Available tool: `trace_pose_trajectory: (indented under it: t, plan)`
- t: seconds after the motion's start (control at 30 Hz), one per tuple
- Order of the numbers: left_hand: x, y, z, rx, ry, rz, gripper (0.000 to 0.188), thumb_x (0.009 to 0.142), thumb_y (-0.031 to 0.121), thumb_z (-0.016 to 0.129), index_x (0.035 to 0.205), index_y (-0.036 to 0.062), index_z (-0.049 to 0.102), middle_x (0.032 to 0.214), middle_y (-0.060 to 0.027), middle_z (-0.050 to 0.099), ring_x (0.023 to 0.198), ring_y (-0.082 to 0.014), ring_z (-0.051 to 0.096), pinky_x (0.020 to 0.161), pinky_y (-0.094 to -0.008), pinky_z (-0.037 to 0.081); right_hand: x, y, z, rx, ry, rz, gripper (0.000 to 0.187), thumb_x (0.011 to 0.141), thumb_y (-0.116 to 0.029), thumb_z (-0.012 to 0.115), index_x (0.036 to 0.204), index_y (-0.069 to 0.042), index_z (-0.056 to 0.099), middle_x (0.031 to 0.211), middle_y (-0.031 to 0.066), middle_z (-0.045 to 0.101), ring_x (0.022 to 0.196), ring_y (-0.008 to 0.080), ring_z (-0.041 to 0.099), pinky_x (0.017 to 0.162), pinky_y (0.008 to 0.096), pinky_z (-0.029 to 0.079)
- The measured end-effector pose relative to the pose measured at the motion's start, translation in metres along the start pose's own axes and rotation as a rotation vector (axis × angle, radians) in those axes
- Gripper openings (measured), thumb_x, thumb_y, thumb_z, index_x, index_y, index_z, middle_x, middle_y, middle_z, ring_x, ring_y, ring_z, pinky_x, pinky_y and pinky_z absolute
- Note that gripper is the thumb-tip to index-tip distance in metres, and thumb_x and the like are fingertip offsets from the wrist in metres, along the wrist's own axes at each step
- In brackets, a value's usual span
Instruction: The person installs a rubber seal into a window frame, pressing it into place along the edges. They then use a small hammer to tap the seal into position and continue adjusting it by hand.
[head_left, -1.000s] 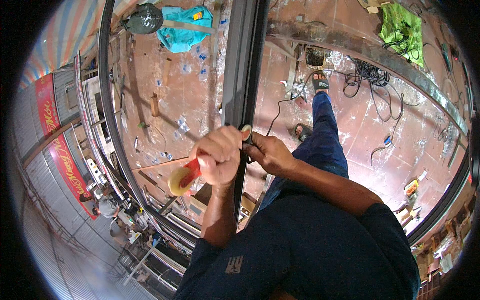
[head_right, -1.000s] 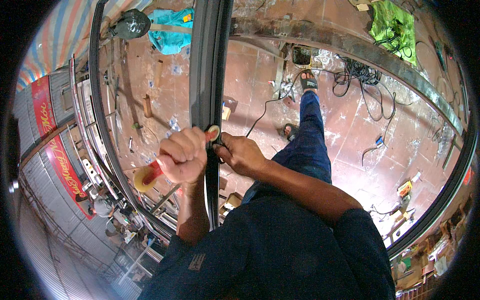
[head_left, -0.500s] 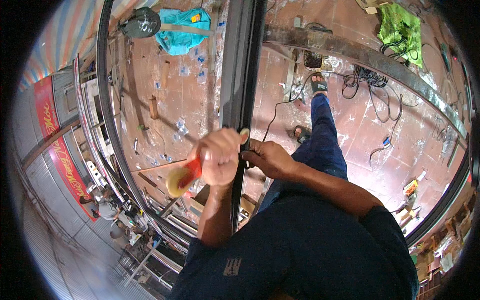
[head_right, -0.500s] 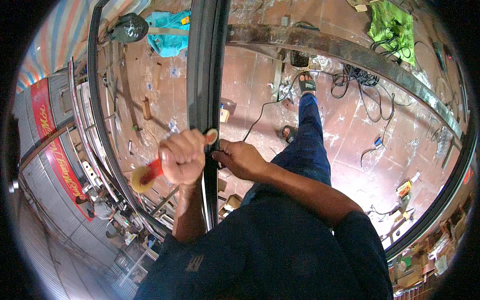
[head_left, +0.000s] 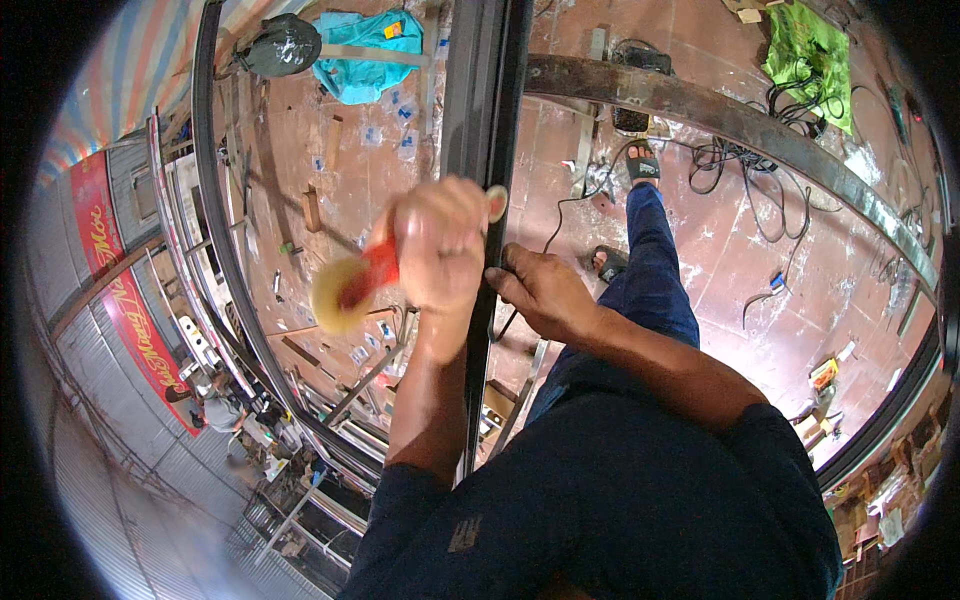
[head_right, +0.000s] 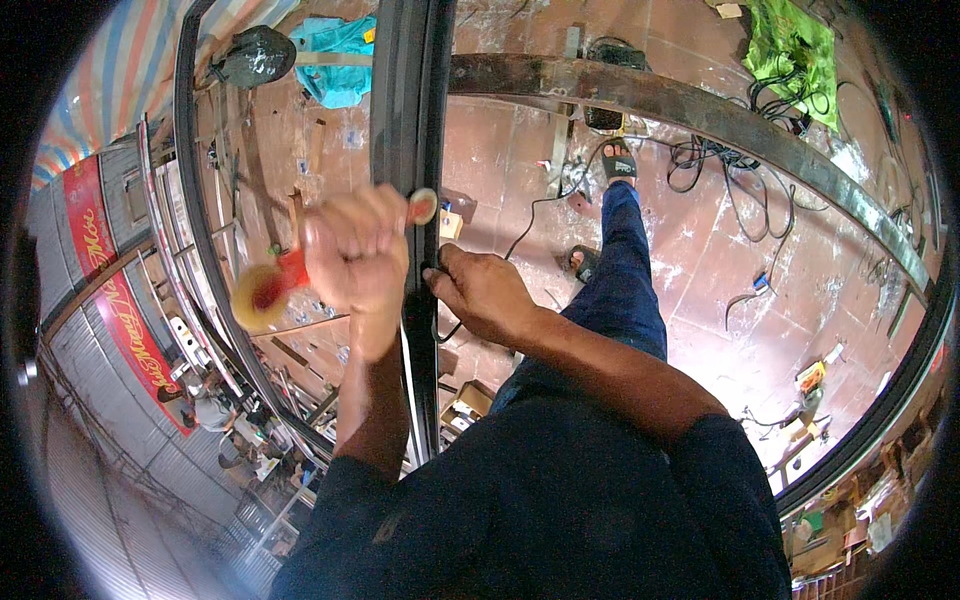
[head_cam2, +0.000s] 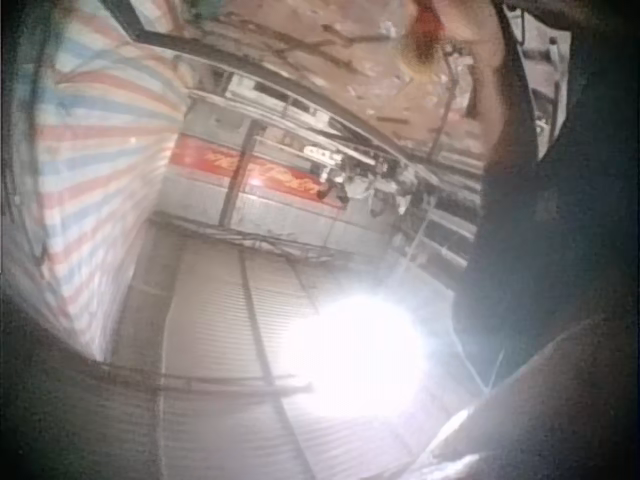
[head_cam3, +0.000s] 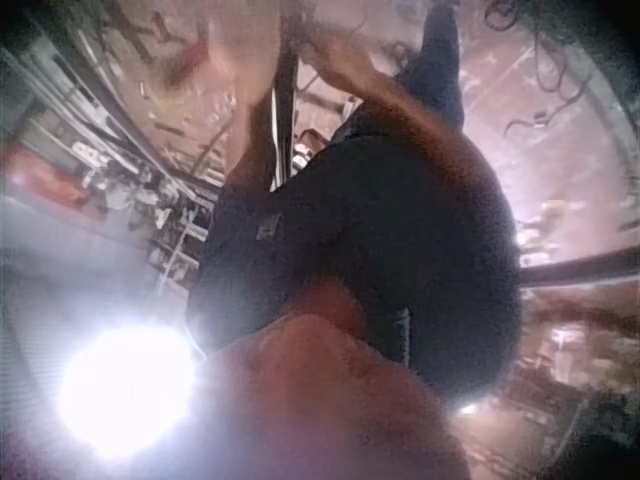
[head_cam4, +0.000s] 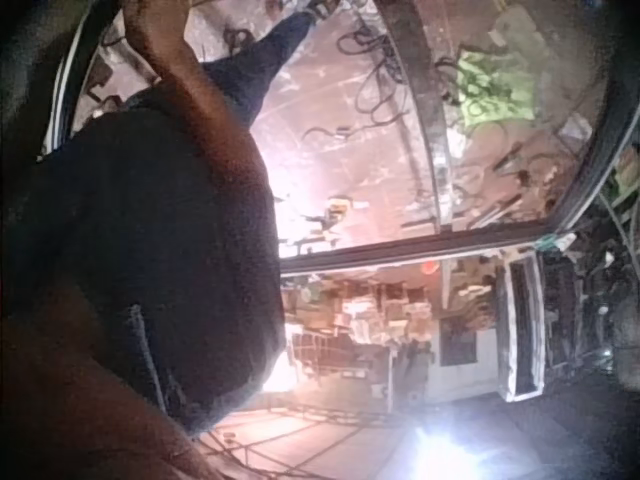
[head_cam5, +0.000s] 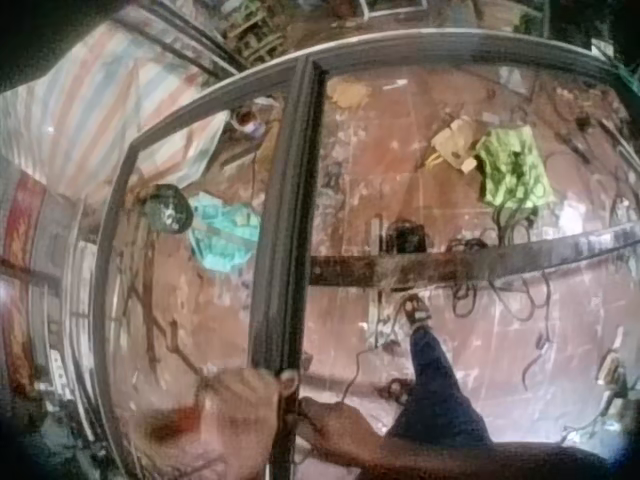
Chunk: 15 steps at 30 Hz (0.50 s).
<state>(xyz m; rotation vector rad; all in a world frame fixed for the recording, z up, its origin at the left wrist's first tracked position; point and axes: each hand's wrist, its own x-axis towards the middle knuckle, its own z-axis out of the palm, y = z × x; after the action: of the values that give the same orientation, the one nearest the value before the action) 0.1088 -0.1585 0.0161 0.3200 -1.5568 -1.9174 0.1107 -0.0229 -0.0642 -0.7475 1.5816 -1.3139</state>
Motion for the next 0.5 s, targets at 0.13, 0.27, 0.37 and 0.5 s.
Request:
trace_pose_trajectory:
  t: [0.13,0.27,0.37,0.5]
  plan:
    - [-0.001,-0.004,-0.005,-0.007,0.014,-0.019,0.046,0.109,0.036,0.05,0.07,0.0151,0.037,0.063,-0.0001,0.035,0.055,-0.0164,0.03,0.057,-0.0357,0.03,0.01,-0.001,-0.01,-0.046,0.121,-0.019,0.034,0.104,-0.034,0.059,0.099,-0.001,0.059,0.077,0.0279,0.066,0.076,0.0504,0.068,0.071,0.0607,0.052]
    - [0.002,0.002,-0.002,0.025,-0.061,0.017,0.046,0.11,0.037,0.05,0.07,0.016,0.037,0.063,0.0002,0.035,0.055,-0.0161,0.031,0.057,-0.0355,0.032,0.023,-0.01,-0.02,-0.006,0.157,-0.036,0.034,0.104,-0.034,0.06,0.099,-0.001,0.059,0.076,0.0276,0.066,0.075,0.05,0.068,0.07,0.0603,0.052]
    - [0.034,-0.011,0.007,0.042,-0.024,0.01,0.047,0.11,0.037,0.049,0.07,0.0163,0.036,0.062,0.0007,0.034,0.054,-0.0156,0.032,0.056,-0.0357,0.032,0.024,-0.015,-0.028,-0.068,0.111,0.008,0.033,0.104,-0.034,0.06,0.099,-0.001,0.059,0.075,0.0275,0.066,0.076,0.05,0.068,0.07,0.0597,0.052]
    - [0.018,-0.007,-0.002,0.038,-0.05,-0.002,0.048,0.111,0.038,0.049,0.07,0.0163,0.036,0.061,0.001,0.034,0.054,-0.0153,0.032,0.055,-0.0354,0.033,0.034,-0.018,-0.04,0.032,0.162,0.045,0.033,0.104,-0.034,0.06,0.098,-0.001,0.06,0.078,0.0275,0.067,0.078,0.05,0.068,0.072,0.0592,0.052]
